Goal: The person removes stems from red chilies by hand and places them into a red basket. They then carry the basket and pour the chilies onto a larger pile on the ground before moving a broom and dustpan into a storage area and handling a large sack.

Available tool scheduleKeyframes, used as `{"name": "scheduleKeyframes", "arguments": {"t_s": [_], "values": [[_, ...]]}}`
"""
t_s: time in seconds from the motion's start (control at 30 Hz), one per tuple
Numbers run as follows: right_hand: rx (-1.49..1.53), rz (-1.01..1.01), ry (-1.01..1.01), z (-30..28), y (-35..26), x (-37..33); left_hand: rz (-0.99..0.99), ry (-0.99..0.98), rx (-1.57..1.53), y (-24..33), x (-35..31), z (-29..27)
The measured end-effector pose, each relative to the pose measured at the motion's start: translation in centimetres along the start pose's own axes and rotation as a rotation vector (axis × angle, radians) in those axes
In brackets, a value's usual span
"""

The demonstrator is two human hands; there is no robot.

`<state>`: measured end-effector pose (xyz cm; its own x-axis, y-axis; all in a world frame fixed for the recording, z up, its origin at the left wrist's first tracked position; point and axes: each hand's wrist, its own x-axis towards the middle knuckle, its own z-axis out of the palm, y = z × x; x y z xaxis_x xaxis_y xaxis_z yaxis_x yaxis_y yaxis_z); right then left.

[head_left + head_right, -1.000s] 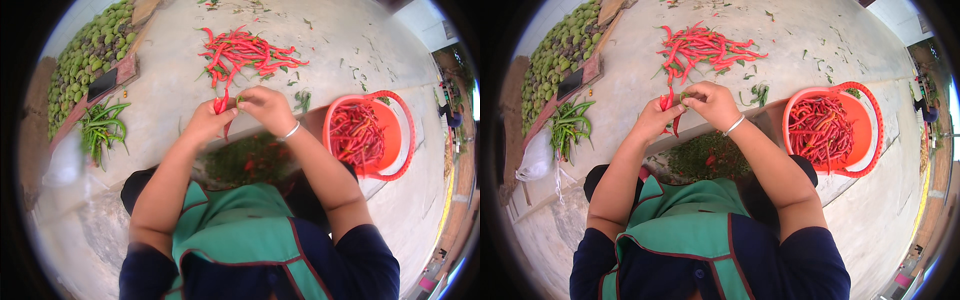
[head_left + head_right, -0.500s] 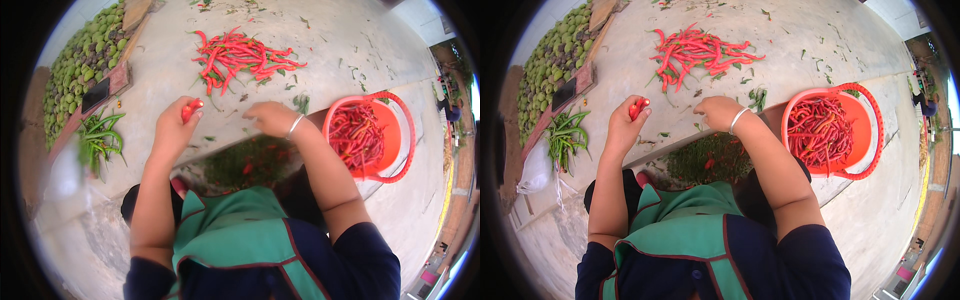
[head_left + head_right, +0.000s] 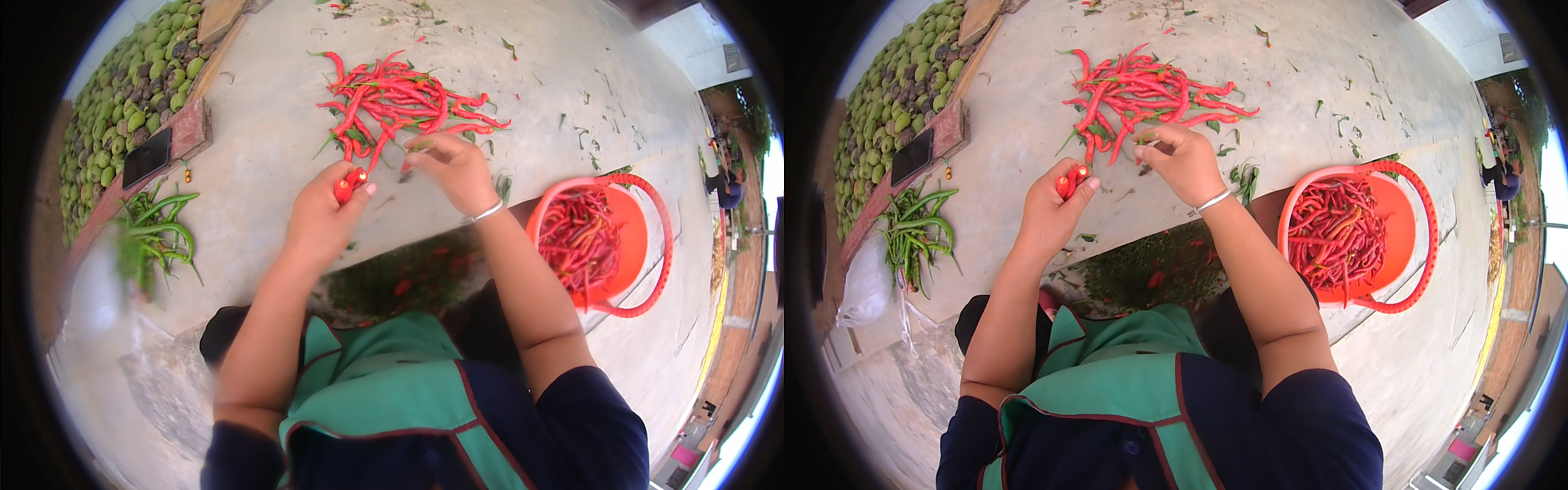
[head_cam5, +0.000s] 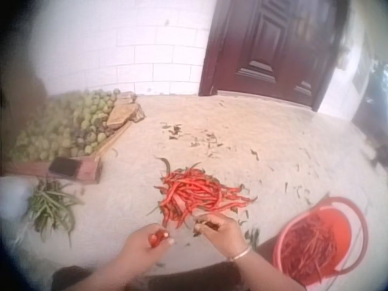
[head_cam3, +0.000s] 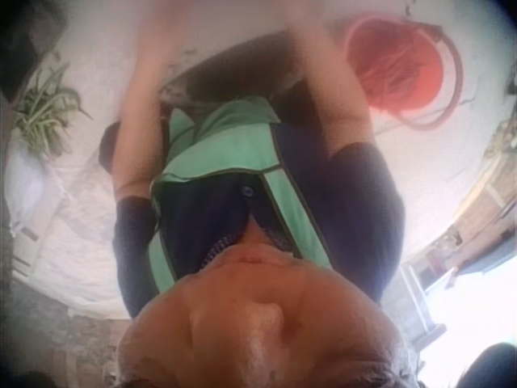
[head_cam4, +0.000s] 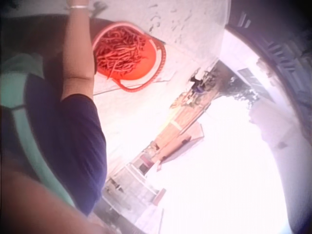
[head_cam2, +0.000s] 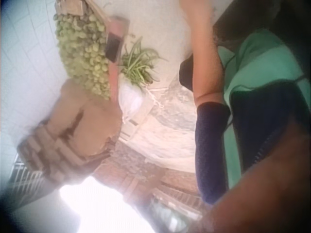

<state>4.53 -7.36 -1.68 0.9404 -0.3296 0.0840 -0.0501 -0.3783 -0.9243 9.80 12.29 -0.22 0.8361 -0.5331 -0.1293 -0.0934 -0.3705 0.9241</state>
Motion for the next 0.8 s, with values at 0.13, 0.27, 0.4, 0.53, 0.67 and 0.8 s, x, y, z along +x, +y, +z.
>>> {"name": "scheduleKeyframes", "arguments": {"t_s": [0.13, 0.27, 0.4, 0.53, 0.67, 0.8], "values": [[0.756, 0.350, -0.124, 1.3, -0.8, -1.7, 0.007, -0.112, -0.154, -0.3, 0.6, 1.4], [0.061, -0.101, -0.026, 1.8, -1.1, -2.0, -0.227, -0.248, -0.441, -0.2, 0.3, 2.1], [-0.325, -0.390, -0.121, 1.7, -0.1, -1.3, -0.341, -0.122, -0.527, -0.5, 0.5, 0.9], [-0.505, -0.439, -0.290, 2.4, 1.3, -0.4, -0.248, 0.130, -0.552, 0.4, 0.8, -3.2], [-0.631, -0.487, -0.035, 7.2, 1.3, 4.9, -0.151, 0.114, -0.588, -0.4, 0.2, -5.6], [-0.909, -0.533, -0.153, 9.7, 3.3, 8.7, -0.133, 0.097, -0.546, 0.1, 0.0, -5.3]]}}
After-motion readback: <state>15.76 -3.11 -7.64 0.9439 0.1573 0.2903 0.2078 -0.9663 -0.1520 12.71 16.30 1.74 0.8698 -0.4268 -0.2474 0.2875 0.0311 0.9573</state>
